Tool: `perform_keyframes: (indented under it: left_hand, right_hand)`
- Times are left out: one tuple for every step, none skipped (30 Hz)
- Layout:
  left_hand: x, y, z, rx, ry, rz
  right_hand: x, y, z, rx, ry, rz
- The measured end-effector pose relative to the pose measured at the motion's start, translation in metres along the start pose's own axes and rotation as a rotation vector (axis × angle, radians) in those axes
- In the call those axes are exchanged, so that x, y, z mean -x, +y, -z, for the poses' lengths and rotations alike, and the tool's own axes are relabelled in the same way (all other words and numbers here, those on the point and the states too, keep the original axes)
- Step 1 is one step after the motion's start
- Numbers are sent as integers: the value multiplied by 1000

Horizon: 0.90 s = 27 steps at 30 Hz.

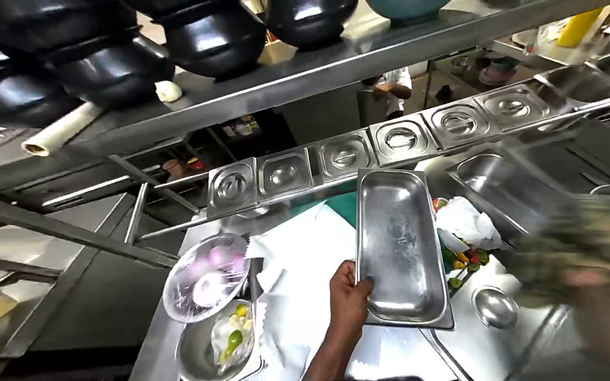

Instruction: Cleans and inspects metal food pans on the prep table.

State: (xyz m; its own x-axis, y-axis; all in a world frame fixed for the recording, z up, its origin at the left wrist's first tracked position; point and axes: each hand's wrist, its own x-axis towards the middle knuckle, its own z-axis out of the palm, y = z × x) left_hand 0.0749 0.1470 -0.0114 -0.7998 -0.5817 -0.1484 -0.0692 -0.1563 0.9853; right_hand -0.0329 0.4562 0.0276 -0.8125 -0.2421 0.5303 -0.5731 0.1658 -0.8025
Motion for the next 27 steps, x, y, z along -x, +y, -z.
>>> perform_keyframes:
  left_hand:
    - [1, -2, -1, -12, -10, 2]
    - [2, -3, 0, -30, -18, -1]
    - [3, -5, 0, -55, -24, -8]
    - [4, -6, 2, -81, -33, -10]
    - [6, -6, 3, -105, -42, -7]
    - [8, -6, 3, -126, -57, 0]
    - [9, -6, 3, -155, -74, 5]
    - [11, -7, 5, -204, -84, 11]
    - [12, -6, 8, -266, -88, 17]
    - [13, -4, 12, -325, -99, 25]
    - [14, -2, 14, -371, -114, 35]
    - [18, 1, 15, -409, -133, 47]
    - [23, 3, 13, -445, -147, 47]
    - [26, 4, 11, -478, -146, 27]
    - [28, 6, 10, -498, -123, -3]
    - [29, 6, 10, -504, -92, -41]
    - [28, 7, 11, -504, -62, -88]
    - [27, 8, 11, -506, -38, -141]
    - [26, 9, 12, -518, -24, -192]
    - [24, 10, 12, -529, -22, -234]
    - [21, 10, 12, -528, -23, -263]
    - [19, 10, 12, -512, -23, -277]
    - [16, 8, 11, -490, -18, -287]
    - [13, 6, 10, -468, -9, -293]
    - [10, 5, 9, -452, 2, -294]
    - [6, 5, 7, -445, 17, -295]
    - [3, 7, 7, -442, 30, -303]
  right_hand:
    - [-4, 3, -26, 123, -198, 66]
    - [-8, 4, -54, 230, -364, 166]
    - [-10, 5, -80, 329, -493, 258]
    - [-8, 6, -102, 425, -624, 299]
    - [-6, 7, -119, 505, -776, 283]
    - [-5, 8, -134, 578, -928, 235]
    - [-9, 9, -146, 644, -1055, 176]
    - [-15, 11, -157, 684, -1116, 133]
    - [-23, 14, -166, 722, -1124, 119]
    - [-33, 19, -174, 761, -1080, 132]
    - [-43, 25, -181, 796, -988, 168]
    - [-55, 30, -186, 829, -900, 197]
    - [-68, 38, -189, 857, -786, 248]
    - [-83, 42, -190, 898, -703, 287]
    - [-96, 43, -190, 956, -650, 317]
    - [-104, 41, -190, 1026, -624, 328]
    - [-107, 39, -188, 1080, -604, 320]
    - [-107, 37, -185, 1102, -590, 290]
    - [-105, 34, -182, 1102, -588, 245]
    - [-100, 28, -180, 1100, -607, 184]
    - [-93, 22, -179, 1089, -631, 135]
    - [-82, 17, -179, 1060, -664, 92]
    - [-70, 9, -180, 1033, -729, 31]
    - [-57, 0, -182, 992, -817, -30]
    - [-44, -9, -181, 928, -912, -80]
    - [-32, -17, -179, 852, -991, -106]
    - [-21, -22, -177, 761, -1062, -127]
